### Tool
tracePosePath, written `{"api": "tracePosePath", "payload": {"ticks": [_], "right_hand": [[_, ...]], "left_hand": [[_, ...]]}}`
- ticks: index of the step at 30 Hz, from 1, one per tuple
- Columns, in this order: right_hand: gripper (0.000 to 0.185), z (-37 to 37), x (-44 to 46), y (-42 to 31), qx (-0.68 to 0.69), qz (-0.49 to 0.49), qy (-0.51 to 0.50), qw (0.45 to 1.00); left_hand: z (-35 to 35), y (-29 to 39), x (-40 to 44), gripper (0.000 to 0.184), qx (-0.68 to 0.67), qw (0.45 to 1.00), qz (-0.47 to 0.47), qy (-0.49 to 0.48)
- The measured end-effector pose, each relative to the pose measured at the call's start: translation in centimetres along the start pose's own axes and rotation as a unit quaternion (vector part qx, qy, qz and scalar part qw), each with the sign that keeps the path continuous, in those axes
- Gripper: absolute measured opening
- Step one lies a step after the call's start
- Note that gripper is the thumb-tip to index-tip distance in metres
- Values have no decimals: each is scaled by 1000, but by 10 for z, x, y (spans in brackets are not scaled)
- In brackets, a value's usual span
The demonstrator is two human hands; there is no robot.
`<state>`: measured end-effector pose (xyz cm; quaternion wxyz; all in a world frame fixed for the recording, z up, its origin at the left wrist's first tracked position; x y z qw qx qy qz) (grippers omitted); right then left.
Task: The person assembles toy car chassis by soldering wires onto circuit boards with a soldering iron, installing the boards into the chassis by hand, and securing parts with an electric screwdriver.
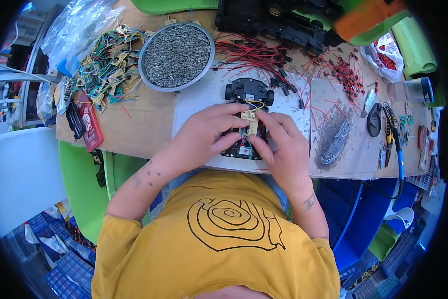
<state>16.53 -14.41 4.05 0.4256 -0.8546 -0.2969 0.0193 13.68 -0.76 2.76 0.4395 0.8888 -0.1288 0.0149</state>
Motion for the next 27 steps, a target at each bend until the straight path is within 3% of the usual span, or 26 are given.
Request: {"api": "tracePosePath", "payload": {"ticks": [1,4,6,7,9,19,27], "right_hand": [[42,2,2,0,-16,-17,6,1000],[40,1,6,1,-10,2,0,1000],[40,3,5,-1,-11,3,-8,1000],[40,3,5,-2,-10,1,-2,1000],[40,2,3,-2,-13,0,4,1000],[41,3,2,0,-8,3,10,1000],[39,1,3,0,-5,-5,15,1000]], "left_hand": [[-1,2,1,28,5,1000,-2,3],[-21,2,2,26,28,999,12,20],[-66,-6,5,21,259,952,18,162],[-74,-11,10,21,260,951,18,164],[-105,-26,13,15,447,856,-93,243],[-111,-32,8,9,428,861,-69,268],[-106,-24,5,7,501,815,-31,291]]}}
Point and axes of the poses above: each hand's wrist, its own x-axis towards the middle knuckle, its own z-axis out of the palm, y = z × x, the point moved 9 cm from there along x, towards the middle knuckle, and after that the axes turned 5 degrees about x, right-handed, at the moved point
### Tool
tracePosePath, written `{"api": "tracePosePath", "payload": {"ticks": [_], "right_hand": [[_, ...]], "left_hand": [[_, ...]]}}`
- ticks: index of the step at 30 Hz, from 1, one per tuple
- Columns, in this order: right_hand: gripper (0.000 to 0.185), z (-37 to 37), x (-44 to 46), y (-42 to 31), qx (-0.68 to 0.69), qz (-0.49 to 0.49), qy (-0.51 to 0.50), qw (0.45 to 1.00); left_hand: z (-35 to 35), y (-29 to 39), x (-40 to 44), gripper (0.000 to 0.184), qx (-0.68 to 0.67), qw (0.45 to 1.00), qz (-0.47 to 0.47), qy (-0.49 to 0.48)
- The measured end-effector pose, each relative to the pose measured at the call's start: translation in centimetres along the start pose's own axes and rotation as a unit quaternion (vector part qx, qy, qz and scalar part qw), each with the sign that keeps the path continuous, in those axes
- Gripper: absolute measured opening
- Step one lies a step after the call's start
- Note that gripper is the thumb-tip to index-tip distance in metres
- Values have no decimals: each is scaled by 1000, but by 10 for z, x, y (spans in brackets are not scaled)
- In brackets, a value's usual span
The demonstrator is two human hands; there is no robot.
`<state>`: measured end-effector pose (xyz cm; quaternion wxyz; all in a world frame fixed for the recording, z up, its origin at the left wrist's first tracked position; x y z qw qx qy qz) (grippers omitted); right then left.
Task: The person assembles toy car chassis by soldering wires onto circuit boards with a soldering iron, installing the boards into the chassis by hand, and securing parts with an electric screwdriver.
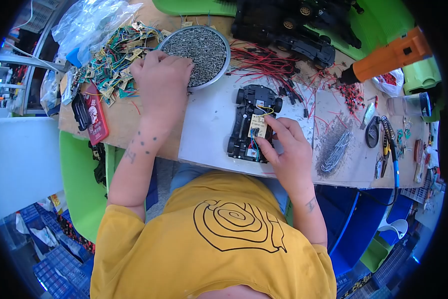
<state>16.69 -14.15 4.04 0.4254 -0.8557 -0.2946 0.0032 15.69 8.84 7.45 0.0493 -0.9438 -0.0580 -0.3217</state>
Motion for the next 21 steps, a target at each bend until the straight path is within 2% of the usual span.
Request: {"api": "tracePosePath", "payload": {"ticks": [7,9,11,15,17,19,21], "right_hand": [[39,1,-1,1,-12,8,-6,1000],[38,1,0,3,-5,17,-12,1000],[38,1,0,2,-7,23,-15,1000],[39,-3,9,-4,5,8,-53,999],[37,-35,23,-10,-28,-111,3,993],[43,-106,39,-17,-94,-122,270,950],[50,-153,60,-19,3,-154,430,890]], "left_hand": [[-13,18,-1,7,39,999,19,15],[-10,32,-8,7,-208,977,-23,-48],[-17,67,-16,7,-355,927,5,-120],[-11,101,-37,8,-394,904,45,-163],[-14,102,-37,8,-369,915,43,-156],[-14,102,-38,9,-365,918,34,-149],[-12,101,-39,9,-359,922,27,-144]]}}
Point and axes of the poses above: each hand's wrist, its own x-axis towards the middle knuckle, its own z-axis out of the palm, y = z × x, the point moved 9 cm from there along x, towards the middle knuckle, and after that the axes turned 5 degrees about x, right-handed, at the moved point
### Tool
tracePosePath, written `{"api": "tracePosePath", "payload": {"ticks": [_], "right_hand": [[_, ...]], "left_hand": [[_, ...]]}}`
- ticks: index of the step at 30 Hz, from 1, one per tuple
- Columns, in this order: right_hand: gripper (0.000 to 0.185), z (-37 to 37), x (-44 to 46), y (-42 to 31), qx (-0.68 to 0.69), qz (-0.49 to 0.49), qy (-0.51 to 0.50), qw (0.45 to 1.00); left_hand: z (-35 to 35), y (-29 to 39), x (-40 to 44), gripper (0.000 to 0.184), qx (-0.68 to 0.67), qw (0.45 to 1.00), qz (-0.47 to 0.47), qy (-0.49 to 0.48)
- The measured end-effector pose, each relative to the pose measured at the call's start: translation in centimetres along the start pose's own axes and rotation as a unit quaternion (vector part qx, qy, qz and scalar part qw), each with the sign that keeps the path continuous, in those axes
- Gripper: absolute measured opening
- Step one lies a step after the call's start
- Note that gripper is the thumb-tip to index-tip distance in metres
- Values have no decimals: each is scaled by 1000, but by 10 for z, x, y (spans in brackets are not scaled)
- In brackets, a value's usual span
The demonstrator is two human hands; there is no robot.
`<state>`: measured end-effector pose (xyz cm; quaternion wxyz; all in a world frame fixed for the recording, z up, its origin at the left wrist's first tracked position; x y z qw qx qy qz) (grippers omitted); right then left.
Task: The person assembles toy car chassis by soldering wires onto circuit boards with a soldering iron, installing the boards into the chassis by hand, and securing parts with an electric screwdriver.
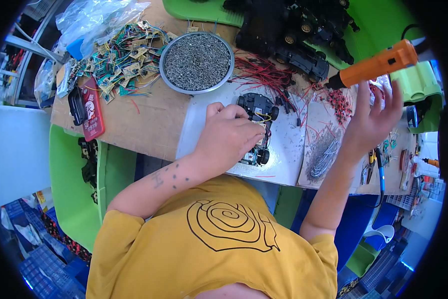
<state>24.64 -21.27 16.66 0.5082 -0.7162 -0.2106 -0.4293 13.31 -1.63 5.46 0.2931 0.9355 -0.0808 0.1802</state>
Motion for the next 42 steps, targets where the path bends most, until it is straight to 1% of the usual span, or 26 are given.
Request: {"api": "tracePosePath", "payload": {"ticks": [1,2,3,4,6,7,8,9,10,12,13,15,18,21,23,26,28,30,32,36,38,42], "right_hand": [[50,9,15,3,3,-4,1,1000],[51,32,27,24,14,91,-81,993],[53,53,28,44,23,184,-161,969],[49,67,27,40,105,184,-152,965],[41,81,12,37,200,238,-179,934],[41,82,5,28,200,236,-183,933],[37,84,-7,18,301,272,-180,896],[34,85,-18,8,399,307,-174,846],[34,78,-25,-2,399,309,-177,845],[31,70,-34,-31,549,302,-183,757],[31,67,-37,-36,546,304,-182,759],[34,61,-36,-50,558,264,-194,763],[33,61,-40,-55,541,252,-196,778],[32,63,-43,-56,541,255,-195,777],[32,62,-45,-56,534,255,-192,783],[32,60,-44,-58,532,239,-197,788],[31,64,-46,-67,564,216,-243,759],[32,63,-45,-66,566,207,-245,760],[32,64,-45,-70,552,188,-293,758],[32,64,-49,-69,544,204,-277,765],[32,53,-46,-61,517,219,-215,799],[31,51,-55,-61,498,239,-214,806]], "left_hand": [[1,-1,0,9,1,1000,-3,4],[1,-1,1,9,2,1000,-5,8],[2,1,1,9,1,1000,-2,11],[1,1,0,8,3,1000,-4,22],[-2,2,2,8,6,999,-7,40],[-2,1,2,8,3,999,-11,43],[-3,1,1,9,0,999,-17,45],[-4,0,1,9,0,999,-22,48],[-2,0,2,9,4,999,-24,33],[1,-1,3,10,6,1000,-26,14],[0,0,4,10,8,1000,-19,22],[-1,3,5,11,8,999,-9,30],[-1,2,6,11,14,1000,-18,20],[-1,2,5,12,11,999,-26,18],[1,3,5,12,22,999,-23,0],[1,6,5,11,43,999,-10,-3],[1,7,6,11,53,998,-7,-16],[2,8,6,11,63,998,-5,-27],[2,10,5,11,77,997,9,-26],[3,10,6,11,70,997,6,-26],[5,8,6,10,51,998,-3,-35],[7,6,6,10,28,999,-9,-22]]}}
Point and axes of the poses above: each hand's wrist, its own x-axis towards the middle knuckle, its own z-axis out of the palm, y = z × x, the point moved 9 cm from there along x, towards the middle knuckle, and after that the axes turned 5 degrees about x, right-handed, at the moved point
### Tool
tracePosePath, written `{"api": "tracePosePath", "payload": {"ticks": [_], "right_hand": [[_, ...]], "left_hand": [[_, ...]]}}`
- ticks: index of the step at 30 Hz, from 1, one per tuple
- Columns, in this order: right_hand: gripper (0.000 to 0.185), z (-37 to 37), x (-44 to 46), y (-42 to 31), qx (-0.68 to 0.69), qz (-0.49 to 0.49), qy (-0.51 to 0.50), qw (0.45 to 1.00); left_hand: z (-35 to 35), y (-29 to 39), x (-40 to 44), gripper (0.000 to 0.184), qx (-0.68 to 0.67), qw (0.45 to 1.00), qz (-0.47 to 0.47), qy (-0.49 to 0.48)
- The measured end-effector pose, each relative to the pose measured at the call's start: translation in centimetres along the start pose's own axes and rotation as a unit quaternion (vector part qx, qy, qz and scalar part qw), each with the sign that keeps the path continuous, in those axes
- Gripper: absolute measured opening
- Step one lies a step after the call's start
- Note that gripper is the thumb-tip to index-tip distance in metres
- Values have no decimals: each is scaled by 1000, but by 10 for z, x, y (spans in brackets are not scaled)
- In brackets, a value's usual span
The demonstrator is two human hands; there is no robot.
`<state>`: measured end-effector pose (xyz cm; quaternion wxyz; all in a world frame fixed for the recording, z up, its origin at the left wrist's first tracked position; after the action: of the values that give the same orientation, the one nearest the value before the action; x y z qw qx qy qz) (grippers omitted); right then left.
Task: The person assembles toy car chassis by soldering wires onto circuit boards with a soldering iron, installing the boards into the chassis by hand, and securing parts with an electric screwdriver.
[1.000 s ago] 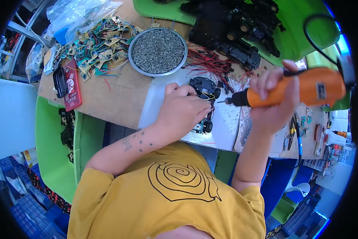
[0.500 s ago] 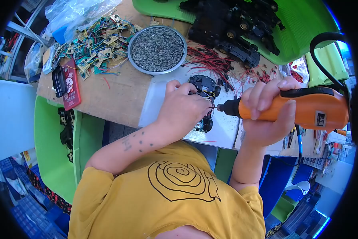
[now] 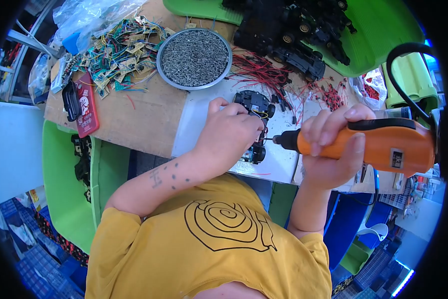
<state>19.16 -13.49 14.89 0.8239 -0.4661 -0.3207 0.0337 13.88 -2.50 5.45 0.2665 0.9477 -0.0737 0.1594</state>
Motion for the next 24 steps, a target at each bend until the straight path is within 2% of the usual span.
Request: {"api": "tracePosePath", "payload": {"ticks": [2,8,13,16,22,24], "right_hand": [[31,4,-4,4,-11,-3,-1,1000],[31,7,-8,9,-46,4,8,999],[32,13,-7,11,-63,26,-1,998],[32,13,-8,13,-70,28,28,997],[32,14,-7,14,-47,24,16,998],[32,13,-7,9,-77,-1,23,997]], "left_hand": [[-5,0,-1,6,-26,999,7,43],[-8,-3,-3,5,-24,998,-6,60],[-6,-3,-4,5,-21,998,0,51],[-6,-4,-5,6,-23,999,-1,44],[-6,-5,-5,9,-34,999,-13,36],[-6,-5,-5,10,-32,999,-10,26]]}}
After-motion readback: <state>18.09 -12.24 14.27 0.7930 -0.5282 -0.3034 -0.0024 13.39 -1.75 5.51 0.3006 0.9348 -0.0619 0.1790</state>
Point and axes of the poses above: each hand's wrist, its own x-axis towards the middle knuckle, its own z-axis out of the palm, y = z × x, the point moved 9 cm from there along x, towards the middle knuckle, and after that the axes turned 5 degrees about x, right-handed, at the moved point
